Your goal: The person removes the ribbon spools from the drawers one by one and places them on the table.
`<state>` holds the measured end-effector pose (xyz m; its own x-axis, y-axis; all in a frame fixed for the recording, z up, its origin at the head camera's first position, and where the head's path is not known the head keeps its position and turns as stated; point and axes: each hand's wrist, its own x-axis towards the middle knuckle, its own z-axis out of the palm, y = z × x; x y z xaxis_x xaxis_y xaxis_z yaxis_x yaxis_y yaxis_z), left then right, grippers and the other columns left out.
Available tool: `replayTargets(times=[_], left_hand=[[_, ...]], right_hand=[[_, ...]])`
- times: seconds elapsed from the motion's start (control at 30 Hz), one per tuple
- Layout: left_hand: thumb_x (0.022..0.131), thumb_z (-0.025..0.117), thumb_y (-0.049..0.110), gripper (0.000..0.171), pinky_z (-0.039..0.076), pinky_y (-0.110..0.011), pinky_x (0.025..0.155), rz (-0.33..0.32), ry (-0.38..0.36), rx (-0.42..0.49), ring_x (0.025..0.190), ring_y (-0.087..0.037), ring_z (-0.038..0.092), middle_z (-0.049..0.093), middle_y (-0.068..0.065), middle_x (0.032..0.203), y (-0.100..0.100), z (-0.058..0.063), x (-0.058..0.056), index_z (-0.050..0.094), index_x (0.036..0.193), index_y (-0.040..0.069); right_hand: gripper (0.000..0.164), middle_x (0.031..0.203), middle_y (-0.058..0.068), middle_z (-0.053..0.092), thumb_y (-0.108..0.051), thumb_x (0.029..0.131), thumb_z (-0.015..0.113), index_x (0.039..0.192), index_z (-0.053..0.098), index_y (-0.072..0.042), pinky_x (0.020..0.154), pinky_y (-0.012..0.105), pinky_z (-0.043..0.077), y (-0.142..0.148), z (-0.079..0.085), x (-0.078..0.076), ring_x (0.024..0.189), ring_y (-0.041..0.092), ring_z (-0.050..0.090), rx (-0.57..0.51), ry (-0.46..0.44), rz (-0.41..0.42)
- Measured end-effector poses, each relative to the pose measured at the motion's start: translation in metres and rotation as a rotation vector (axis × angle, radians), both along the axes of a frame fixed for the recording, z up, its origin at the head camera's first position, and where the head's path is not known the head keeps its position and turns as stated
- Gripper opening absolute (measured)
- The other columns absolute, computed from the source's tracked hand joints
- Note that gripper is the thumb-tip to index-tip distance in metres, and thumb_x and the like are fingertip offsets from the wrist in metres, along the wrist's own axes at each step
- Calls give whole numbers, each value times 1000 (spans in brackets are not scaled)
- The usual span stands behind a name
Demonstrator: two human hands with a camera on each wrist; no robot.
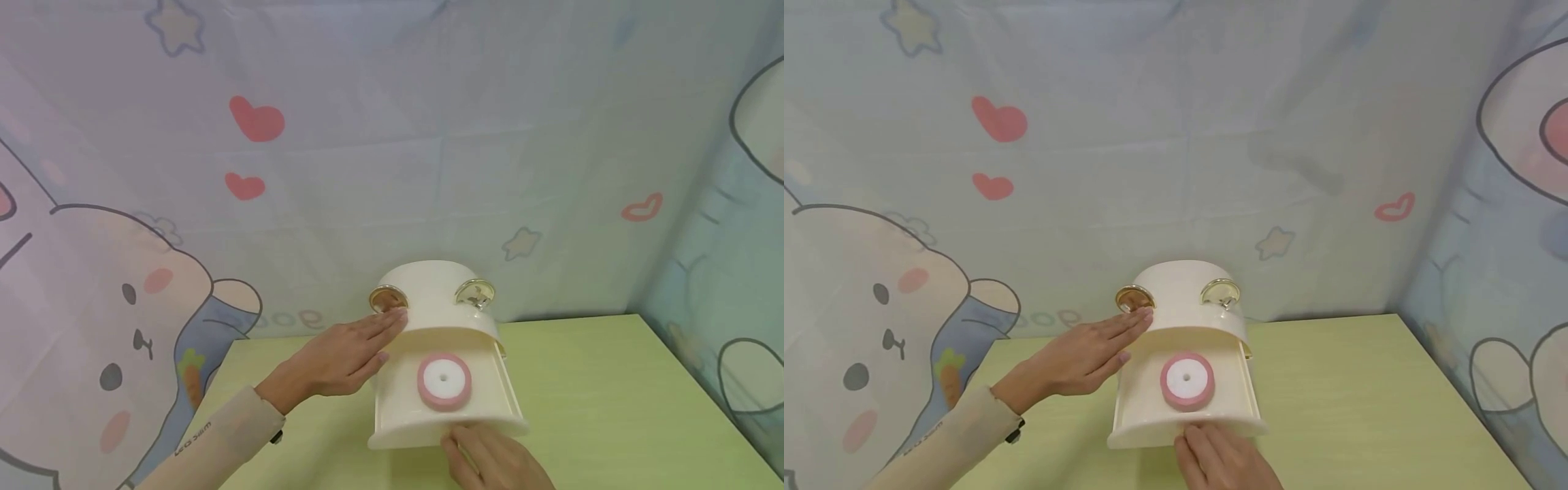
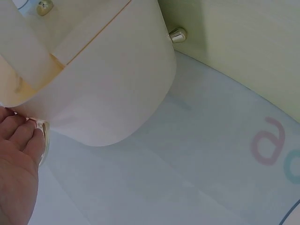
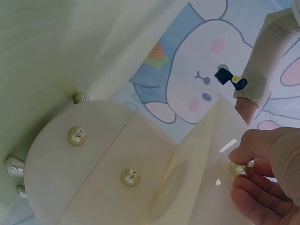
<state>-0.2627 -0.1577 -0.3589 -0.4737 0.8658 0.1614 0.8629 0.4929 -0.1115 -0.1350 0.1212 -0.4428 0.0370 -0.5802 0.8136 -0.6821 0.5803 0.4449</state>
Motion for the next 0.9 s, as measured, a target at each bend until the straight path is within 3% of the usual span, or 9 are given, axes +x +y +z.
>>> replayTargets(times=[0.47, 0.73, 0.9], left_hand=[[114, 37, 30, 60, 41, -43, 125, 8, -18, 10, 160, -26, 34, 26, -10, 175, 0, -1, 0, 24, 168, 7], [114, 38, 29, 60, 41, -43, 125, 4, -12, 12, 160, -26, 35, 27, -11, 175, 0, -1, 1, 26, 167, 6], [114, 38, 29, 60, 42, -43, 124, 11, -17, 19, 160, -26, 35, 27, -10, 175, 0, -1, 1, 26, 167, 7]], right_hand=[[34, 101, 10, 67, -11, 111, 38, 104, 70, -1, 71, 25, 57, 3, -8, -2, 88, 19, 63, 22, -5, 9], [28, 99, 9, 70, -7, 106, 44, 102, 72, -2, 68, 22, 58, 4, -8, -3, 84, 17, 66, 10, -17, 35], [26, 94, 5, 70, -16, 107, 51, 98, 72, -5, 63, 20, 55, 1, -2, -1, 79, 13, 64, -25, -37, 67]])
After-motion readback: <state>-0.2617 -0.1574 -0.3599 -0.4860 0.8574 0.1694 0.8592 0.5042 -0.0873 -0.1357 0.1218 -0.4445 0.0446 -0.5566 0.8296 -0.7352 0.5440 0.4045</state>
